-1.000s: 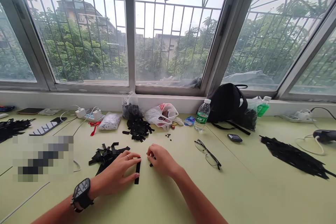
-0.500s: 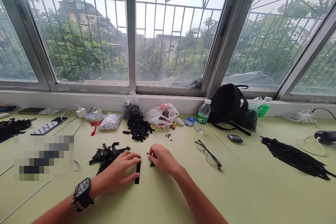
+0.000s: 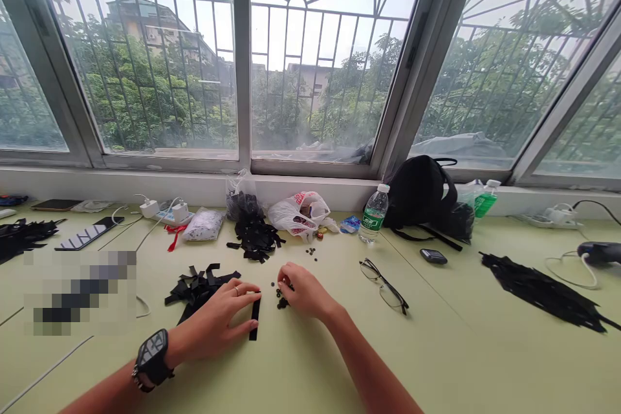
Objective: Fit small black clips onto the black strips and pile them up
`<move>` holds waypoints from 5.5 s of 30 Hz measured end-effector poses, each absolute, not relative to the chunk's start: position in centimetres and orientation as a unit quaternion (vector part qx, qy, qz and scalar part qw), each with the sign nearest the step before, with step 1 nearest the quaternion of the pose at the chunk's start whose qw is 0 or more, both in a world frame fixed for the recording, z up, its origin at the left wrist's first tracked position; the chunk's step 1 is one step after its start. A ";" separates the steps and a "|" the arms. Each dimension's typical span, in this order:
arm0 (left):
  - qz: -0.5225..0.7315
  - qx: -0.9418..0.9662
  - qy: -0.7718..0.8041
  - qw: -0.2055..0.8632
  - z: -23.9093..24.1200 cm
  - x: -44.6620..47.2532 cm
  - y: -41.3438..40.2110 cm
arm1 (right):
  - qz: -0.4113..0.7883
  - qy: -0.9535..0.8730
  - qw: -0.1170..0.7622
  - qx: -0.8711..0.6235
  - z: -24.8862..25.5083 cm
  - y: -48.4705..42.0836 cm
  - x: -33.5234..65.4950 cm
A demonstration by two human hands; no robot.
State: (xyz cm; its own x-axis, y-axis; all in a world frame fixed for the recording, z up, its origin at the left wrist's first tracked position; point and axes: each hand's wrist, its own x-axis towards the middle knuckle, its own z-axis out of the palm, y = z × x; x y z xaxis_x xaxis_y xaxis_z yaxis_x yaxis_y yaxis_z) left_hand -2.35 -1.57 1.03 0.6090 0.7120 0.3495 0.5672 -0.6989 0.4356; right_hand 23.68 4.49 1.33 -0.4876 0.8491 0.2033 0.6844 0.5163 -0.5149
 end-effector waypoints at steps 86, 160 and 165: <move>0.295 0.853 0.419 0.098 0.5 -1.8 -0.8 | 0.202 -0.836 0.345 -0.375 0.8 1.8 18.8; 0.527 0.684 0.464 0.197 1.7 -3.3 1.4 | 0.142 -0.830 0.283 -0.459 -0.2 7.8 24.0; 0.559 0.590 0.423 0.401 1.1 -3.0 1.8 | 0.143 -0.824 0.285 -0.468 -0.5 8.0 24.2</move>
State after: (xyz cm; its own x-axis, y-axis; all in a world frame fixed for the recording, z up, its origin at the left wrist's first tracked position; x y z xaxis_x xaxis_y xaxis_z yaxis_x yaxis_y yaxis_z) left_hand -3.04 1.81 1.13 0.0183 0.9473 0.3197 0.0507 -0.3202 0.9460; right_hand 24.18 7.99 -0.49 -0.3986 0.8533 0.3362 0.6903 0.5205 -0.5025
